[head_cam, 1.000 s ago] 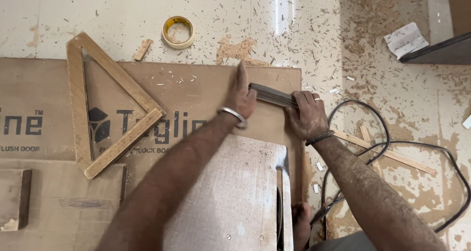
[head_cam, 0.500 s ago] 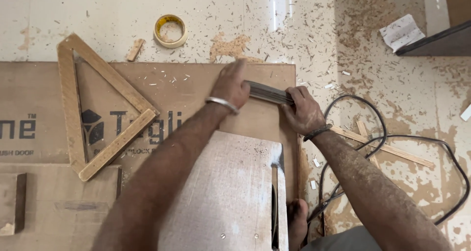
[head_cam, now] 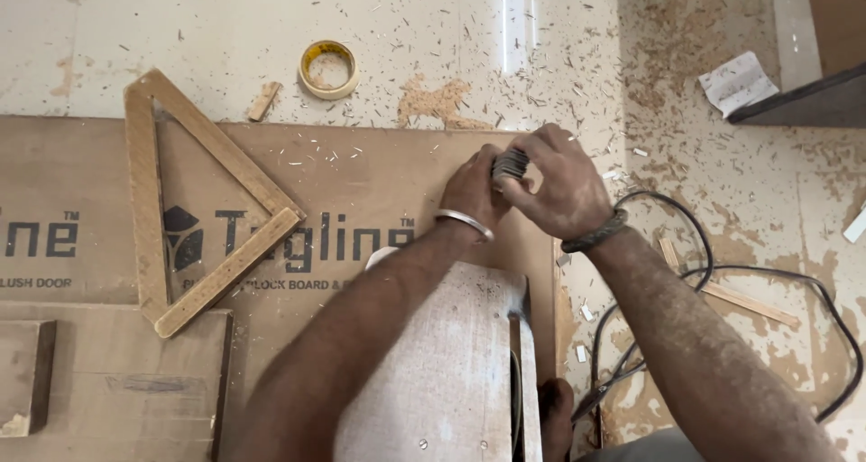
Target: Cutting small pieces of white and grey laminate or wood trim using a small tabletop circular saw.
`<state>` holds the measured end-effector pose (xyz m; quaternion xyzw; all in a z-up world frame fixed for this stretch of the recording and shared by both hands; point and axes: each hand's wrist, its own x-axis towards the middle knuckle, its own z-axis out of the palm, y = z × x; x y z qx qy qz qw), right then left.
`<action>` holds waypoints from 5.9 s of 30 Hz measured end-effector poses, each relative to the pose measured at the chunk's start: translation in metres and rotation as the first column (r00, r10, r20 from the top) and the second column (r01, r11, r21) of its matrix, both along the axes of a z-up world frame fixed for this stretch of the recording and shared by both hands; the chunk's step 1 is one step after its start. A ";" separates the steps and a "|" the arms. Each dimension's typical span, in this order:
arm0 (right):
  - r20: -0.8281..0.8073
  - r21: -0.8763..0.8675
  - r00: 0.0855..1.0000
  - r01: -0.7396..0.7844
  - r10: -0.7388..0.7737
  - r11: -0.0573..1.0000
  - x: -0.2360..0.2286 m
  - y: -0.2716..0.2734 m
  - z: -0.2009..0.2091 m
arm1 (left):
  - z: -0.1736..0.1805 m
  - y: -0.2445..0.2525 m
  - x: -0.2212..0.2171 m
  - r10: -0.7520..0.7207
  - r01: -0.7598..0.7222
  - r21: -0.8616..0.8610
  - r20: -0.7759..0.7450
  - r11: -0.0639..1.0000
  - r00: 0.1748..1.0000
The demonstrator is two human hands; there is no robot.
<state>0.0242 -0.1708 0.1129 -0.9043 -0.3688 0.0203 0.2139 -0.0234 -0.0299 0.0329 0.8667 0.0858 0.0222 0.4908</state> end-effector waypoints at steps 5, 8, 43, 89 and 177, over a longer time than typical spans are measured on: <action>0.043 0.026 0.999 0.001 -0.003 1.000 -0.012 0.013 0.007 | -0.025 -0.014 0.005 0.222 -0.220 -0.068 0.028 0.973 0.975; 0.041 -0.054 0.998 0.052 -0.050 0.997 -0.014 0.016 0.019 | -0.036 -0.017 0.007 0.227 -0.212 -0.098 0.180 0.972 0.957; -0.232 -0.392 0.925 0.193 -0.300 0.900 0.039 0.091 0.054 | -0.056 -0.020 0.011 0.202 -0.180 -0.099 0.319 0.979 0.926; -0.256 0.011 0.862 0.456 -0.438 0.890 -0.099 -0.136 0.170 | 0.208 -0.017 -0.056 -0.467 0.516 0.622 -0.260 0.588 0.845; -0.274 -0.075 0.866 -0.453 0.418 0.888 -0.444 -0.220 0.054 | 0.161 -0.150 -0.567 -0.091 0.088 0.490 -0.017 0.867 0.996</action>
